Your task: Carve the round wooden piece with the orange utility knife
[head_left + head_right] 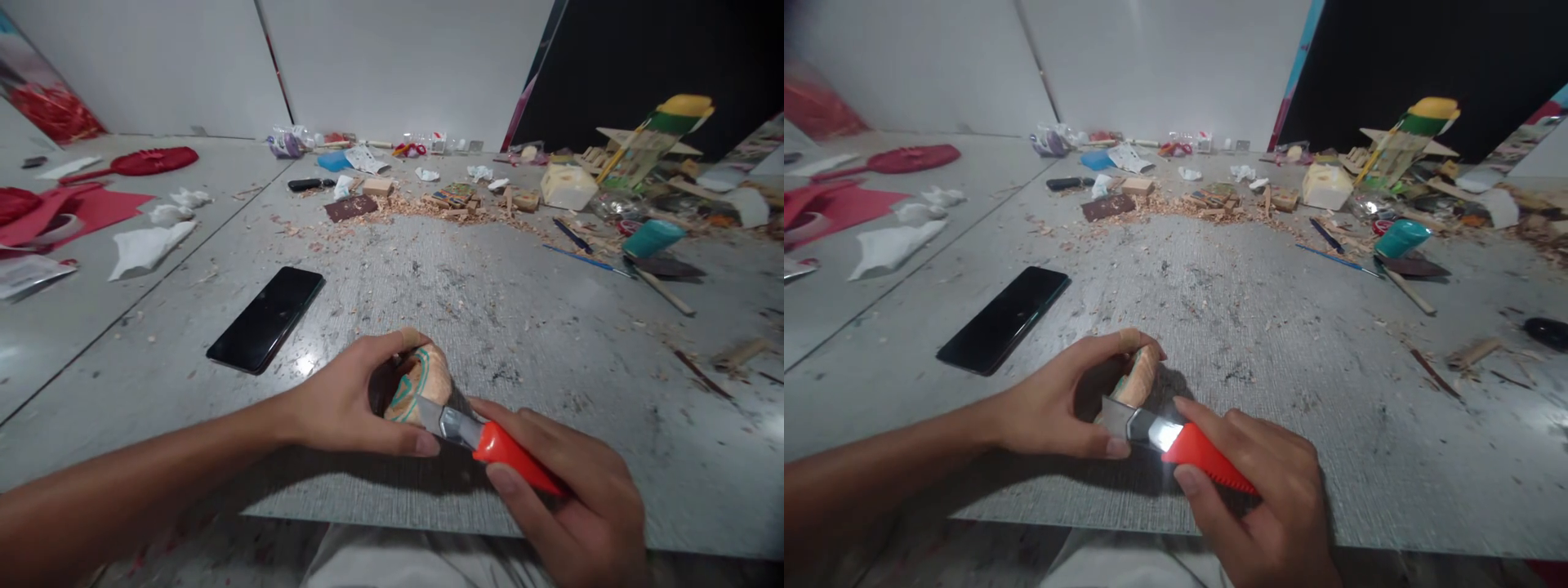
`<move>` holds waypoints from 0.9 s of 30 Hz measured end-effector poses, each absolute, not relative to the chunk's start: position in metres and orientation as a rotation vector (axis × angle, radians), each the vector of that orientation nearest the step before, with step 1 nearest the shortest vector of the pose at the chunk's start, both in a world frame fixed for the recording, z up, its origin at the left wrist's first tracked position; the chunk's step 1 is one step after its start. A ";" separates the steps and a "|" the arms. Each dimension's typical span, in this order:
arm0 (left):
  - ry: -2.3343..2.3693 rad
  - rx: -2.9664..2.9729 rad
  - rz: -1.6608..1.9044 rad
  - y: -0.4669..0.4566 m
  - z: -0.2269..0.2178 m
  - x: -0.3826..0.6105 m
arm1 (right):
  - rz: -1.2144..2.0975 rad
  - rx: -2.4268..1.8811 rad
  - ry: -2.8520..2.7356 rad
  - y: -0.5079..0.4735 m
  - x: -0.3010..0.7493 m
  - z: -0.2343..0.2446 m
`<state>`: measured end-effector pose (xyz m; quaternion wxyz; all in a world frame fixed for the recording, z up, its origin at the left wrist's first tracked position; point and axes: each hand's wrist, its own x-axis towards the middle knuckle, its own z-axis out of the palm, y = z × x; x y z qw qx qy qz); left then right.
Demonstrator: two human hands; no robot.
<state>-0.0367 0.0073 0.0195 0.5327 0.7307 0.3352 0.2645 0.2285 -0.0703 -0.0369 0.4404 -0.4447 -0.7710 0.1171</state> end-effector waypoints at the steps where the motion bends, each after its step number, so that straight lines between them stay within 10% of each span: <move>1: 0.802 1.795 0.633 0.009 0.019 -0.038 | 0.295 -1.117 -1.912 -0.071 0.229 -0.038; 27: 0.498 1.489 0.627 0.004 0.006 -0.036 | -0.036 -1.013 -2.135 -0.070 0.257 0.003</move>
